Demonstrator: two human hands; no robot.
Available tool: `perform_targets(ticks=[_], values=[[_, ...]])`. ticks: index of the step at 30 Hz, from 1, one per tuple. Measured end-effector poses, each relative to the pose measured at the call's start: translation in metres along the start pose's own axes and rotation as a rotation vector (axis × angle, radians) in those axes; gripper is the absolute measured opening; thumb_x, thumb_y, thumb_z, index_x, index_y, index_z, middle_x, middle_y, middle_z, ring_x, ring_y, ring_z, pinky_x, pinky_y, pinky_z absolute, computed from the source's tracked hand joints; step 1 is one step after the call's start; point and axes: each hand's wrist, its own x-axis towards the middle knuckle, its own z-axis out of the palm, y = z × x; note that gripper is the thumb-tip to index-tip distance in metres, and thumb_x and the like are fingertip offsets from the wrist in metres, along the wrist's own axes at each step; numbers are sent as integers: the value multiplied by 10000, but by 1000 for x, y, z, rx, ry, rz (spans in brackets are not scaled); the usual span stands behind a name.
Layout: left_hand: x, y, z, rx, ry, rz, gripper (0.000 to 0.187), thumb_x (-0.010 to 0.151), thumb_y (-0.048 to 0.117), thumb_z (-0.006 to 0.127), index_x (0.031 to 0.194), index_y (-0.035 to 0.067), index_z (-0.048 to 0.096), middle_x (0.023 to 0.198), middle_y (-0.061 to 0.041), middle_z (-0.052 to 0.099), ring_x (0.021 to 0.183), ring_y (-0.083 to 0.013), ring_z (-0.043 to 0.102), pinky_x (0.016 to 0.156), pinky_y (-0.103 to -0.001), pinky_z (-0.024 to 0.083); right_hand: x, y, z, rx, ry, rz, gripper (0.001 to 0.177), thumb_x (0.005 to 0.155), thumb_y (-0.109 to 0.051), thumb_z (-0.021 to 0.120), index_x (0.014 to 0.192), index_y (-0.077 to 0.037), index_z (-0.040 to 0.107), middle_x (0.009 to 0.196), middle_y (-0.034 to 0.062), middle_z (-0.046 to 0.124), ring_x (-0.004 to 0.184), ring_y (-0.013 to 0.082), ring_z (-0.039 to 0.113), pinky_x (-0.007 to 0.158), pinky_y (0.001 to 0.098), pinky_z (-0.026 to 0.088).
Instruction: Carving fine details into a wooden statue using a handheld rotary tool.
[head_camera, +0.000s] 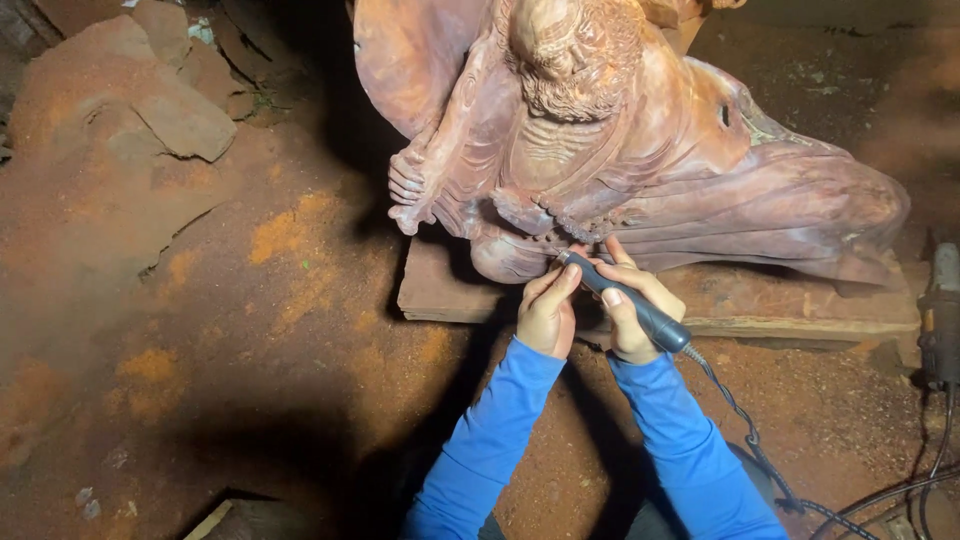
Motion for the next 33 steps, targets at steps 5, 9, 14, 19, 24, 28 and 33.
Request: perform_targets(ticks=[5, 9, 14, 19, 24, 28, 33], values=[[-1, -1, 2, -1, 61, 11, 227, 929, 85, 714, 1103, -56, 747, 1082, -168, 730, 1095, -208, 613, 1103, -353, 409, 0, 2, 4, -24, 0, -32, 247, 888, -128, 717, 933, 115, 718, 857, 202, 726, 1010, 353, 725, 1119, 566, 465], [3, -1, -3, -10, 63, 15, 290, 949, 108, 695, 1149, -101, 713, 1072, -238, 727, 1091, -248, 616, 1077, -380, 431, 1, 7, 7, -19, 1, -44, 222, 868, -92, 705, 916, 123, 728, 775, 194, 709, 949, 335, 743, 1144, 545, 447], [3, 2, -1, 4, 66, 12, 268, 942, 86, 698, 1127, -106, 722, 1081, -246, 733, 1086, -260, 641, 1081, -381, 447, 1, 8, 7, -16, -9, -69, 224, 874, -81, 702, 927, 136, 723, 743, 193, 698, 941, 333, 734, 1133, 572, 453], [3, 2, -2, 6, 69, 1, 283, 944, 105, 703, 1141, -97, 720, 1061, -234, 738, 1068, -245, 641, 1060, -382, 456, 3, 5, 8, -11, -13, -95, 236, 875, -74, 699, 923, 155, 718, 677, 193, 670, 883, 319, 727, 1129, 591, 455], [4, -3, -8, 0, 41, -21, 342, 957, 102, 690, 1209, -129, 676, 1102, -257, 719, 1105, -267, 634, 1074, -387, 451, 3, 4, 10, -1, -21, -121, 239, 883, -74, 695, 932, 160, 711, 672, 204, 667, 826, 291, 720, 1127, 585, 457], [6, -4, -12, -10, 29, -32, 380, 957, 119, 689, 1234, -139, 659, 1135, -259, 709, 1116, -266, 623, 1075, -383, 443, 3, 4, 13, -16, -10, -125, 231, 881, -82, 698, 921, 144, 719, 682, 198, 667, 827, 272, 718, 1132, 573, 456], [7, -2, -17, -28, 13, -50, 407, 968, 125, 674, 1269, -145, 630, 1132, -265, 704, 1093, -266, 627, 1059, -395, 455, -1, 11, 9, -12, -23, -140, 215, 867, -70, 708, 928, 135, 727, 730, 206, 696, 864, 297, 737, 1134, 569, 442]])
